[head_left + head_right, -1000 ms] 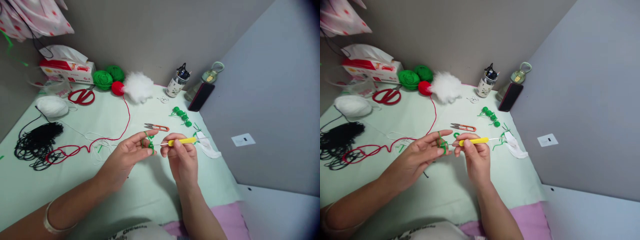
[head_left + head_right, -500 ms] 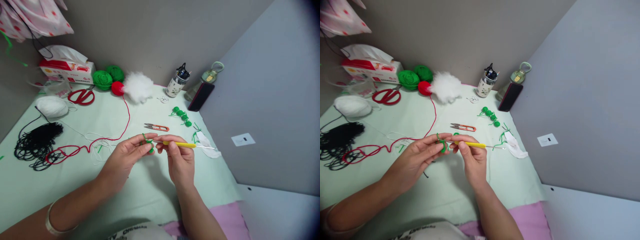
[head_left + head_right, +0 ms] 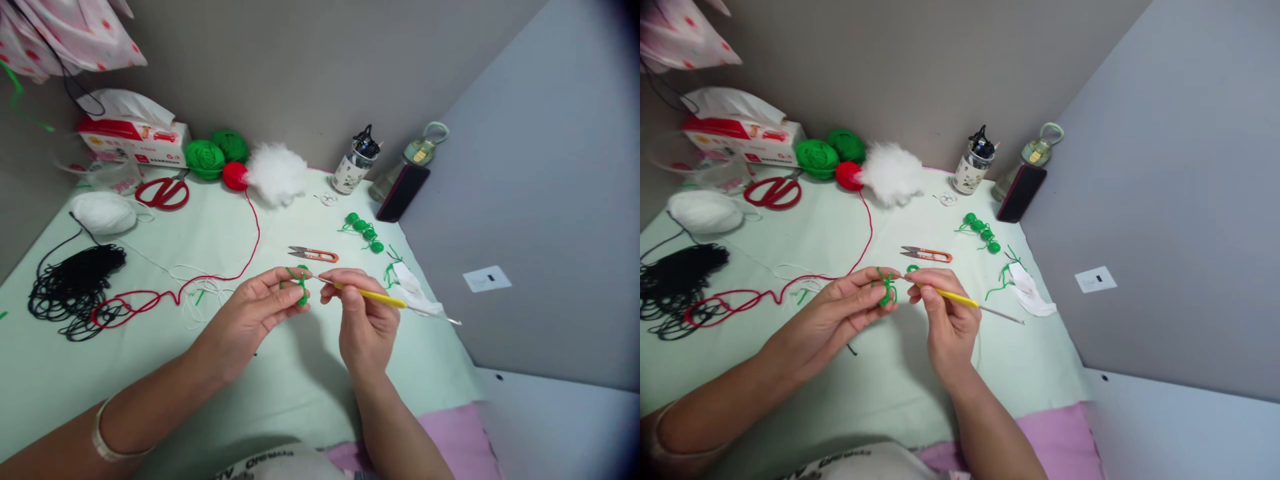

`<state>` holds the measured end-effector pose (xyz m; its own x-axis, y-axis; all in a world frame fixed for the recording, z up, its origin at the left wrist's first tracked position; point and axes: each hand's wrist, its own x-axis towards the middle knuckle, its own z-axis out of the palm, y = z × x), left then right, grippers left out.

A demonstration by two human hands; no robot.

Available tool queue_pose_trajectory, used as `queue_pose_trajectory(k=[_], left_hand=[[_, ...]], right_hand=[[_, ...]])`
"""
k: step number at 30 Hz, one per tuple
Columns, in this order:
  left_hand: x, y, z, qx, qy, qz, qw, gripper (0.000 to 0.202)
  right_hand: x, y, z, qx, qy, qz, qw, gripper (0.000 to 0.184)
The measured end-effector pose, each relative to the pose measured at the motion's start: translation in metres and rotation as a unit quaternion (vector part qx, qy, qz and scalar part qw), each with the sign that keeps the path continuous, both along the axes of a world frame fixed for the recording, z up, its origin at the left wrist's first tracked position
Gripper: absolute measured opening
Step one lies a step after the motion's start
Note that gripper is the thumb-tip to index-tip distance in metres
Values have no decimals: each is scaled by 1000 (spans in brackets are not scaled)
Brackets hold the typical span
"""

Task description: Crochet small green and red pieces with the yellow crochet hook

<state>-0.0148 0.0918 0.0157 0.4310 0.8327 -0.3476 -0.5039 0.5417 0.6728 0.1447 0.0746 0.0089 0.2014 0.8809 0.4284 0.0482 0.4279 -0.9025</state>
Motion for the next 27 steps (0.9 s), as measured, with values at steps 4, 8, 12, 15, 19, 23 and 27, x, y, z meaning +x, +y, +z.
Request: queue_pose_trajectory(k=[4, 8, 12, 15, 19, 23, 27], left_hand=[[-1, 2, -4, -30, -32, -1, 999, 13], [-2, 2, -5, -44, -40, 3, 998, 11], [-1, 1, -4, -40, -43, 7, 998, 10], [-2, 1, -3, -37, -46, 0, 998, 10], [-2, 2, -2, -37, -46, -2, 998, 8], [-1, 2, -1, -36, -47, -7, 998, 8], [-1, 1, -2, -36, -42, -7, 998, 9]], right_hand=[[1, -1, 1, 6, 13, -9, 1000, 19], [4, 0, 2, -2, 36, -19, 999, 20], [2, 0, 3, 37, 0, -34, 999, 21], [0, -1, 3, 85, -52, -68, 993, 23], [-1, -4, 3, 85, -69, -38, 993, 22], [0, -6, 3, 64, -76, -20, 995, 21], [0, -5, 3, 62, -83, -27, 994, 21]])
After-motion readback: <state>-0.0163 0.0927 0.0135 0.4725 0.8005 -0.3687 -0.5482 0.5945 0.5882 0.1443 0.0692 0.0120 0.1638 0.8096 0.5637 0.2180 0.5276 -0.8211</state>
